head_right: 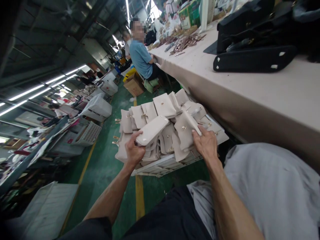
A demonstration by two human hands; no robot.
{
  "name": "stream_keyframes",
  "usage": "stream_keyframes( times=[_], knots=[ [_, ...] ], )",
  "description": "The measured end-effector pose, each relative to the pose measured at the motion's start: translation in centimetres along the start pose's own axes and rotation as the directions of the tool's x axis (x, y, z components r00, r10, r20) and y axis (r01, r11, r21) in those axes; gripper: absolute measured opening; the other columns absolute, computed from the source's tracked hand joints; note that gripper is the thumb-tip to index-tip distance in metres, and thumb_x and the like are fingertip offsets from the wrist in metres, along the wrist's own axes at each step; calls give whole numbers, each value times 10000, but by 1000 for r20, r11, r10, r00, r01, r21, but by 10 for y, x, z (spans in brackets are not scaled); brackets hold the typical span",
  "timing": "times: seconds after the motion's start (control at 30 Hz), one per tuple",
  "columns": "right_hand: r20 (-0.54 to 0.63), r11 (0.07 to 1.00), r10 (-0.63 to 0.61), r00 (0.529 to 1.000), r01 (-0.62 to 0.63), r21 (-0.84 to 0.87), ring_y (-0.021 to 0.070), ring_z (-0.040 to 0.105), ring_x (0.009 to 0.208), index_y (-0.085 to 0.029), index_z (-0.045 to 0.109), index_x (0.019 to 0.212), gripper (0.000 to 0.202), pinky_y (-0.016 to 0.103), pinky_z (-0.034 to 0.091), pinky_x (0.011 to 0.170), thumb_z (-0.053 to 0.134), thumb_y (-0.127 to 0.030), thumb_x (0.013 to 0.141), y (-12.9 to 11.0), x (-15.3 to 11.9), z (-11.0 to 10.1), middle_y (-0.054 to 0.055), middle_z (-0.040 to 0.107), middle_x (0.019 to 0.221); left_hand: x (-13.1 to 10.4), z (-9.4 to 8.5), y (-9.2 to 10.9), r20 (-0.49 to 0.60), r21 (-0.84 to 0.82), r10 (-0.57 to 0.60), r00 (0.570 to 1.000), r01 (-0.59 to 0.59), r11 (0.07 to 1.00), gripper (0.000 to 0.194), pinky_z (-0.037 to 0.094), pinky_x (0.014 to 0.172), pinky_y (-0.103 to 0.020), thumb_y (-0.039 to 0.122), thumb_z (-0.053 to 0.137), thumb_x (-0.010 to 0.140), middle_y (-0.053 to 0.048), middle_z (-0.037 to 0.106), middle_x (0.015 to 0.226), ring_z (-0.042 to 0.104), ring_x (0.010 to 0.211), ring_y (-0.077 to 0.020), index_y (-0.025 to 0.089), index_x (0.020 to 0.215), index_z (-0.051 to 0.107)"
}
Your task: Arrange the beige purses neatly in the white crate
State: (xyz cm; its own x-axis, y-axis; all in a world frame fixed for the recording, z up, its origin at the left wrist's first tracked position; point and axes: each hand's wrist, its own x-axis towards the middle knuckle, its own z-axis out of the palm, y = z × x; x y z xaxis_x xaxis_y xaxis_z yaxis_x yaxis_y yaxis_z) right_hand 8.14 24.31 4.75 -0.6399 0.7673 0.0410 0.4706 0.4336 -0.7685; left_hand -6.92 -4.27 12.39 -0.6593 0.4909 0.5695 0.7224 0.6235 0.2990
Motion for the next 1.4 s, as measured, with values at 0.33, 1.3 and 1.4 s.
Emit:
stream_keyframes(
  times=[0.33,1.3,1.4],
  knots=[
    [85,985,30,996,-15,-172,355,640,1121,-174,605,1459,632,450,473,998,512,-571,976,14,-5,24,214,671,1154,-94,77,40,612,307,-53,789,-174,936,802,603,898,-427,-7,642,749,-222,544,1484,678,1179,-344,214,1507,500],
    [240,980,43,970,7,-201,357,618,1137,-193,478,1549,713,442,469,962,442,-642,996,44,3,41,223,600,1225,-151,151,44,564,263,-5,826,-175,949,878,579,988,-498,112,793,748,-255,189,1706,435,1461,-461,238,1551,461],
    [228,982,59,972,-16,-187,356,629,1120,-156,495,1527,753,434,474,951,479,-662,970,50,3,45,227,609,1220,-144,134,43,577,181,18,817,-149,972,1016,545,1041,-538,362,818,823,-243,218,1704,379,1501,-444,235,1656,250]
  ],
)
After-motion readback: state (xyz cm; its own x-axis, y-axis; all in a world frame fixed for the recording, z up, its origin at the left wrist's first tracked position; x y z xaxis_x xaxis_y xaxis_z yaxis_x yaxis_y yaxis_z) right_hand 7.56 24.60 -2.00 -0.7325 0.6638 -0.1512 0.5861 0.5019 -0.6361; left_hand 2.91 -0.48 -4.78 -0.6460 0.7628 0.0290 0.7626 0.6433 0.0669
